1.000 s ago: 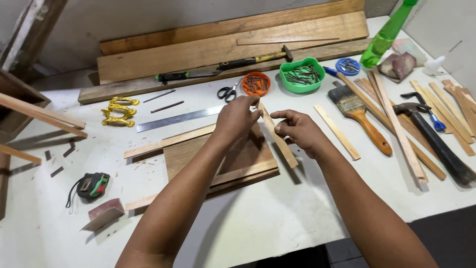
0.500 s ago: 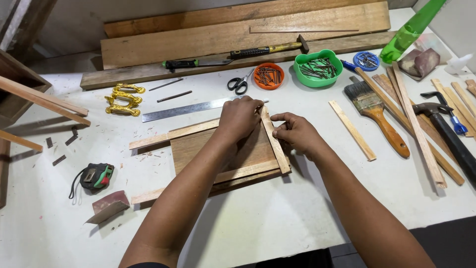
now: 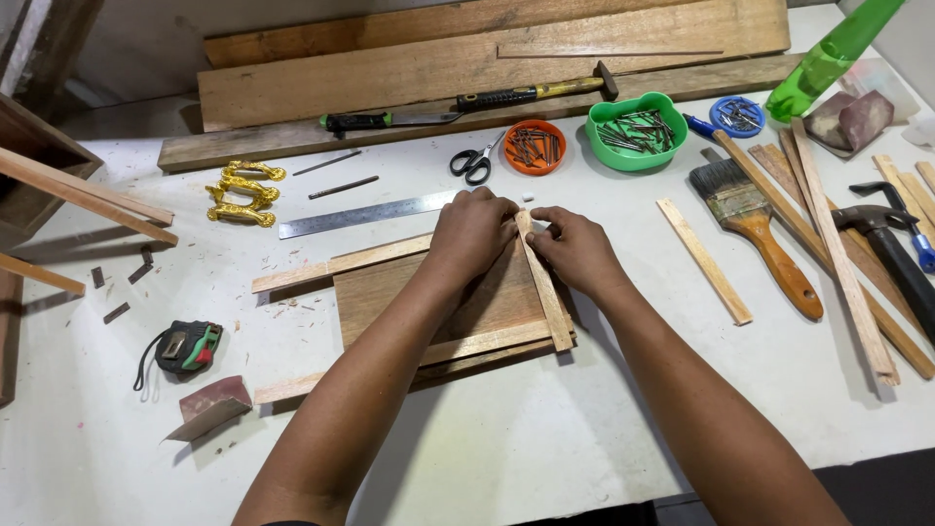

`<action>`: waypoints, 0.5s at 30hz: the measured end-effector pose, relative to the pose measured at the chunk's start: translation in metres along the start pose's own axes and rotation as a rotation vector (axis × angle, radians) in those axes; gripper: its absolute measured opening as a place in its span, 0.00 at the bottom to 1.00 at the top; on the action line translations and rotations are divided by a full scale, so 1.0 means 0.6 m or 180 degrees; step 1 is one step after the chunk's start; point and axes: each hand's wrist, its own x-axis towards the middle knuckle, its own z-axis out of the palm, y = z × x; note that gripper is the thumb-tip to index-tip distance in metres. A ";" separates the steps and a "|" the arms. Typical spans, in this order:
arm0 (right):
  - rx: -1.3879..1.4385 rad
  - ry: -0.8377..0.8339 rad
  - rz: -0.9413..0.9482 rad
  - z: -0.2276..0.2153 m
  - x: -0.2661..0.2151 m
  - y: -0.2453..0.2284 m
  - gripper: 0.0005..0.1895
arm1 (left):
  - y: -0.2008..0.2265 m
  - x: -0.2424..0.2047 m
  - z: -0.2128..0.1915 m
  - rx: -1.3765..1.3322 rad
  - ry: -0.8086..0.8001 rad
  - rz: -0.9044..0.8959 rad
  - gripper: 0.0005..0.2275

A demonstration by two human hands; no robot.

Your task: Assemble a small wooden frame by measuring, fitting, and nailing thin wooden strips together.

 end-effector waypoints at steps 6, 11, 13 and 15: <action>0.0002 0.0076 -0.0131 0.004 0.008 0.003 0.24 | -0.008 0.007 0.005 0.0029 0.0020 0.0058 0.13; 0.0028 0.0119 -0.0119 0.008 0.013 0.001 0.22 | -0.007 0.011 0.000 -0.0002 -0.0100 -0.0062 0.13; 0.0059 0.0131 -0.0145 0.010 0.010 0.002 0.22 | -0.007 0.009 -0.002 -0.0007 -0.0112 -0.0071 0.14; 0.0042 0.0139 -0.0122 0.009 0.009 -0.003 0.21 | -0.007 0.010 -0.007 -0.0058 -0.0117 -0.0082 0.13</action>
